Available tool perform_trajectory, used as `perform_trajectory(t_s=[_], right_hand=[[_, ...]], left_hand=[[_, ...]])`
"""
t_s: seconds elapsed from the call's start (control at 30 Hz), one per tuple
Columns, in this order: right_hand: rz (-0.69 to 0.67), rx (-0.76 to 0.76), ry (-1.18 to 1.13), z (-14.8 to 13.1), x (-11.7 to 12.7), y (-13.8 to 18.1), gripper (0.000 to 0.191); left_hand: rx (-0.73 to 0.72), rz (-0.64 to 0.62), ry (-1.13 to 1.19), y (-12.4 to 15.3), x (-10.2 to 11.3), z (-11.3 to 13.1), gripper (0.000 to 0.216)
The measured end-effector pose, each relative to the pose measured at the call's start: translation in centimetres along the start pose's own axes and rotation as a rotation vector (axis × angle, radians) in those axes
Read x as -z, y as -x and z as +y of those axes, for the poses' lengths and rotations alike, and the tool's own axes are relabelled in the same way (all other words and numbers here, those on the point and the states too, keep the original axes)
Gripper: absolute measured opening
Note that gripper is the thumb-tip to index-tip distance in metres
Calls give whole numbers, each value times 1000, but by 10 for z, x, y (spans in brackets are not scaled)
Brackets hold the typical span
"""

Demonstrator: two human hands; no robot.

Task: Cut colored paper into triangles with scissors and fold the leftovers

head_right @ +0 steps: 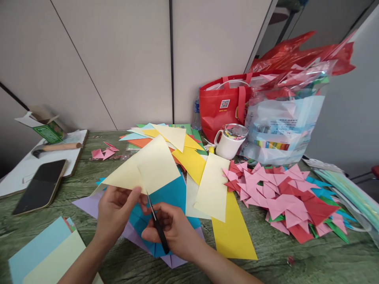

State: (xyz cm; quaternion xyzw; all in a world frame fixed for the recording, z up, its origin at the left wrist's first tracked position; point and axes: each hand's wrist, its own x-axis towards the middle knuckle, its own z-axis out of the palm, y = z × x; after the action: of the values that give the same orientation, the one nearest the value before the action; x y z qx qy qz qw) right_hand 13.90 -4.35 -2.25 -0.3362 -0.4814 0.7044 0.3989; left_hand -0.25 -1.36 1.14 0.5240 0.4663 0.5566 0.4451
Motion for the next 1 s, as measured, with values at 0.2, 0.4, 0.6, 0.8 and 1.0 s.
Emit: perform_trajectory(t_s=[0.2, 0.4, 0.6, 0.8, 1.0], right_hand=[[-46, 9, -9, -4, 3, -1, 48], [-62, -13, -26, -5, 4, -1, 49], [-54, -17, -9, -2, 5, 1, 48], [-45, -16, -14, -5, 4, 1, 51], [-54, -23, -2, -5, 4, 0, 50]], left_hand=[[12, -41, -19, -1, -2, -5, 13], [30, -76, 3, -2, -2, -5, 14], [38, -70, -45, -1, 0, -4, 16], [5, -86, -53, 1, -1, -6, 15], [-9, -84, -60, 0, -2, -6, 15]])
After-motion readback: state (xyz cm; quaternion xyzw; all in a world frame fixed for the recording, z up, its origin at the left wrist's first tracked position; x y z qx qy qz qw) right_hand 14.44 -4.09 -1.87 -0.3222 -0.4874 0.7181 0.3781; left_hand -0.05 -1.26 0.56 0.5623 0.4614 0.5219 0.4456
